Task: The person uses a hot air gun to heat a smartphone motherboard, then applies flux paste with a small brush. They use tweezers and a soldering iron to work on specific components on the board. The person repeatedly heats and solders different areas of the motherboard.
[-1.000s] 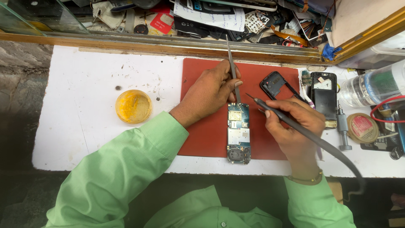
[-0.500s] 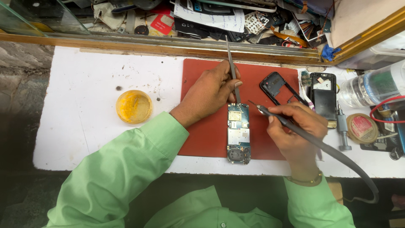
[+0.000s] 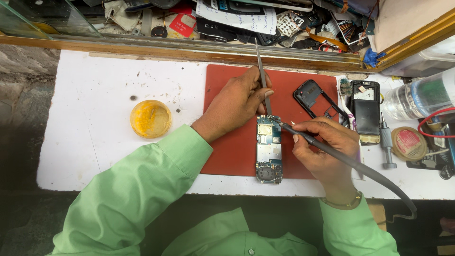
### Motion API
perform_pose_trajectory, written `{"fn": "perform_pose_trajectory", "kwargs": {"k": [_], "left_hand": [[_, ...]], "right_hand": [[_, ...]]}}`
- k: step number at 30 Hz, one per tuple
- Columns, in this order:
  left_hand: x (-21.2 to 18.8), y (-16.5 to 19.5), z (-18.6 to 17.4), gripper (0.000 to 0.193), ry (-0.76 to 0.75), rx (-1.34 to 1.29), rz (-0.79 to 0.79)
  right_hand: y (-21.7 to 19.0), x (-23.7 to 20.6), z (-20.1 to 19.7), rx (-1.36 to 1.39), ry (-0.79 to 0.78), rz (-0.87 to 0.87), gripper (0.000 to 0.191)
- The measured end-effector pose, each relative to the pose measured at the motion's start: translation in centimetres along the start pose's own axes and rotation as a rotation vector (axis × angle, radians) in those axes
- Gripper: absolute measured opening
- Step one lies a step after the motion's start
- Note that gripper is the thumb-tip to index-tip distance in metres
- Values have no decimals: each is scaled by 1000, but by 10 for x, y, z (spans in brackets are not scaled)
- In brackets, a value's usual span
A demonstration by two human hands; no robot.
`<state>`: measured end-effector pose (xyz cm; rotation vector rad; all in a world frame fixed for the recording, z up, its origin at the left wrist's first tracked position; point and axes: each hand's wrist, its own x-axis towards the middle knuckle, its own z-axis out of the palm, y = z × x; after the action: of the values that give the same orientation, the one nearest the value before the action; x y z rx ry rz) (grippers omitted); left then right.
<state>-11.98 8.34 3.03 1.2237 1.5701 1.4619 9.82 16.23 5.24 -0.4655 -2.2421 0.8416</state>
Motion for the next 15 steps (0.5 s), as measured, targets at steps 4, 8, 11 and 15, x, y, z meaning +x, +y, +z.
{"fn": "perform_pose_trajectory", "kwargs": {"k": [4,8,11,15], "left_hand": [[0,0,0,14,-4,-1,5],[0,1,0,14,-6,8,-1],[0,2,0,13,-7,6,-9],[0,2,0,13,-6,5,-14]], "right_hand": [[1,1,0,-9,-6,5,18],[1,2,1,-4,-5,18,18],[2,2,1,4,-5,9,18],[1,2,1,-3,-9,10,18]]}}
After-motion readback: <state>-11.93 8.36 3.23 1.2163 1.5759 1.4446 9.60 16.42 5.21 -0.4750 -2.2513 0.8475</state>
